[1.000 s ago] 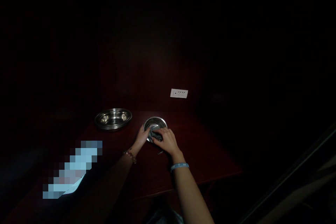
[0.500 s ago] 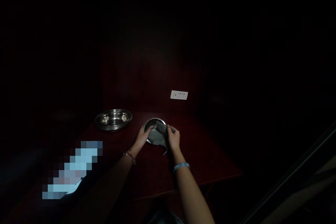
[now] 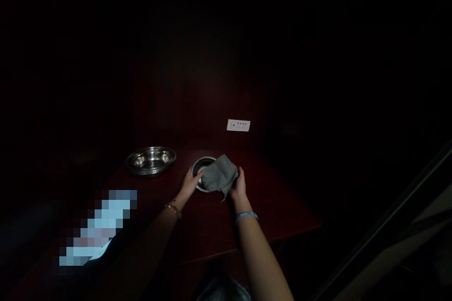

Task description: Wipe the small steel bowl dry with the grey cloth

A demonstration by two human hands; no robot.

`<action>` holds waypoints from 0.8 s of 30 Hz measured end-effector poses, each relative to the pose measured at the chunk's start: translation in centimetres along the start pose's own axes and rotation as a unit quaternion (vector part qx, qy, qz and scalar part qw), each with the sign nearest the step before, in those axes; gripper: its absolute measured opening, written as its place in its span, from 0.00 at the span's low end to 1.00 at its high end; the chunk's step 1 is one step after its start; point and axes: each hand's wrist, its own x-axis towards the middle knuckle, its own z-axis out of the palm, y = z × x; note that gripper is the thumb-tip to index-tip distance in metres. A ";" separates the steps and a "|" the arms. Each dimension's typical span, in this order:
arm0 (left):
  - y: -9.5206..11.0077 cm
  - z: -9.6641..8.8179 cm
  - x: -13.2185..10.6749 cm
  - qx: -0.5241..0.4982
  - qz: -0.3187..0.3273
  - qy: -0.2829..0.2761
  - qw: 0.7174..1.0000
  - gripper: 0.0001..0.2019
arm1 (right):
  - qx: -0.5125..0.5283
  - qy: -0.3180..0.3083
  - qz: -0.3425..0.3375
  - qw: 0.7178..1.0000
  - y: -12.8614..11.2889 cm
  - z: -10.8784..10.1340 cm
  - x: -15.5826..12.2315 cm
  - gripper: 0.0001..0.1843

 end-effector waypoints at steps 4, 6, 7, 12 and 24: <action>-0.1 0.1 0.0 -0.011 0.011 -0.002 1.000 0.17 | 0.043 0.006 0.061 0.997 -1.0 0.0 -0.3 0.31; -0.1 0.1 0.1 -0.007 0.009 0.001 1.000 0.16 | 0.055 0.017 0.064 0.996 -1.0 0.0 -0.3 0.29; -0.1 0.1 0.1 -0.002 0.007 0.004 1.000 0.16 | 0.061 0.023 0.069 0.995 -0.9 0.1 -0.3 0.27; 0.4 0.0 0.1 0.011 0.010 -0.002 1.000 0.15 | 0.011 0.064 0.072 0.995 0.6 0.0 0.1 0.21; 0.8 -0.4 -0.5 0.084 -0.005 0.058 0.995 0.17 | -0.019 0.112 0.040 0.993 1.9 -0.5 0.7 0.14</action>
